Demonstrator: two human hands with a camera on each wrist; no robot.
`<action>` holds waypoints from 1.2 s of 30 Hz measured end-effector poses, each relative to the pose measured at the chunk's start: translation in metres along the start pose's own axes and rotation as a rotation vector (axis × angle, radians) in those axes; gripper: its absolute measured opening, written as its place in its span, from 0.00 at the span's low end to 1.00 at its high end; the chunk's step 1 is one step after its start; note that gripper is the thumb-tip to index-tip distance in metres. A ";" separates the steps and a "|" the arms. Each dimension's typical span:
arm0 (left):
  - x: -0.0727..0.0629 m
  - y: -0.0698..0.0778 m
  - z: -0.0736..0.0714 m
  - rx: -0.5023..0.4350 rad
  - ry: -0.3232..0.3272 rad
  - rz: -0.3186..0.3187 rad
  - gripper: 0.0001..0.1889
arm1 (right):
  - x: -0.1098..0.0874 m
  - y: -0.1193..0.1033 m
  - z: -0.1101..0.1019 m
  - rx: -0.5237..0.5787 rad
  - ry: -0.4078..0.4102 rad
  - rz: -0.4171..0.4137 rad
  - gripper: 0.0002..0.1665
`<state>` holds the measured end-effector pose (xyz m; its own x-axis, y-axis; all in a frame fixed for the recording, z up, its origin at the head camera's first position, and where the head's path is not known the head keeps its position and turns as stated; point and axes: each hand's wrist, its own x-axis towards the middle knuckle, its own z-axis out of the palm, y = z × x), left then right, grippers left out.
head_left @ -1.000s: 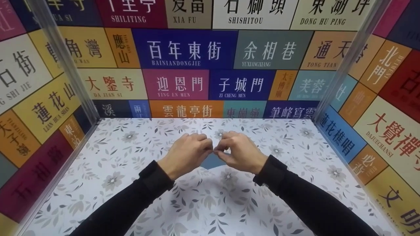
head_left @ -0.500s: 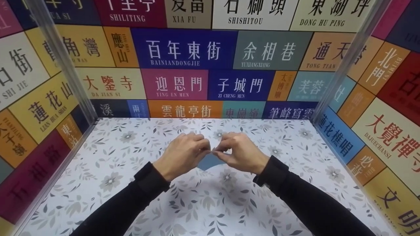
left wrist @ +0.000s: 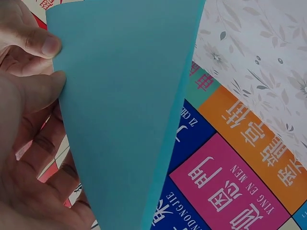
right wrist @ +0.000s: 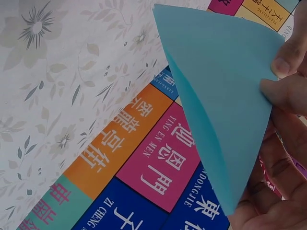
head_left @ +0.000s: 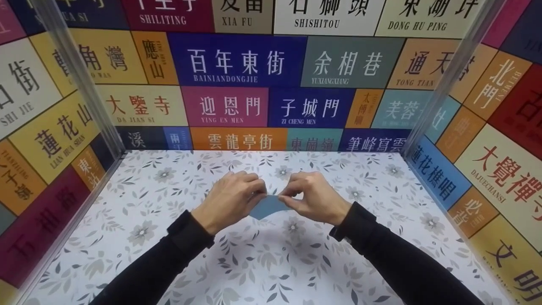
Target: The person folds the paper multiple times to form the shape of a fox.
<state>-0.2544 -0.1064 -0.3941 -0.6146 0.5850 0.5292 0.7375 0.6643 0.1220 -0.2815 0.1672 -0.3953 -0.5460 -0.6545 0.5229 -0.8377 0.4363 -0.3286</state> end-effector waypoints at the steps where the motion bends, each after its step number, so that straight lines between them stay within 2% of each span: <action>1: 0.000 0.000 -0.001 0.001 0.000 -0.001 0.02 | 0.000 0.000 0.000 0.002 0.001 -0.003 0.03; 8: -0.001 0.000 -0.003 -0.004 0.008 0.008 0.02 | -0.001 0.000 -0.002 0.034 -0.010 0.011 0.03; 16: -0.007 -0.006 -0.005 0.014 0.022 -0.025 0.03 | -0.009 0.006 -0.006 0.013 0.015 0.036 0.03; 22: -0.009 -0.010 -0.007 0.006 0.033 -0.016 0.03 | -0.011 0.008 -0.010 0.015 0.006 0.035 0.02; 28: -0.014 -0.019 -0.010 0.020 0.064 -0.027 0.03 | -0.020 0.015 -0.015 -0.014 0.036 0.035 0.03; 36: -0.015 -0.022 -0.013 0.013 0.061 -0.032 0.02 | -0.022 0.017 -0.020 -0.006 0.038 0.046 0.03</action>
<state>-0.2574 -0.1356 -0.3942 -0.6189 0.5343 0.5758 0.7141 0.6881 0.1290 -0.2836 0.2019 -0.3968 -0.5832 -0.6097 0.5369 -0.8114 0.4695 -0.3482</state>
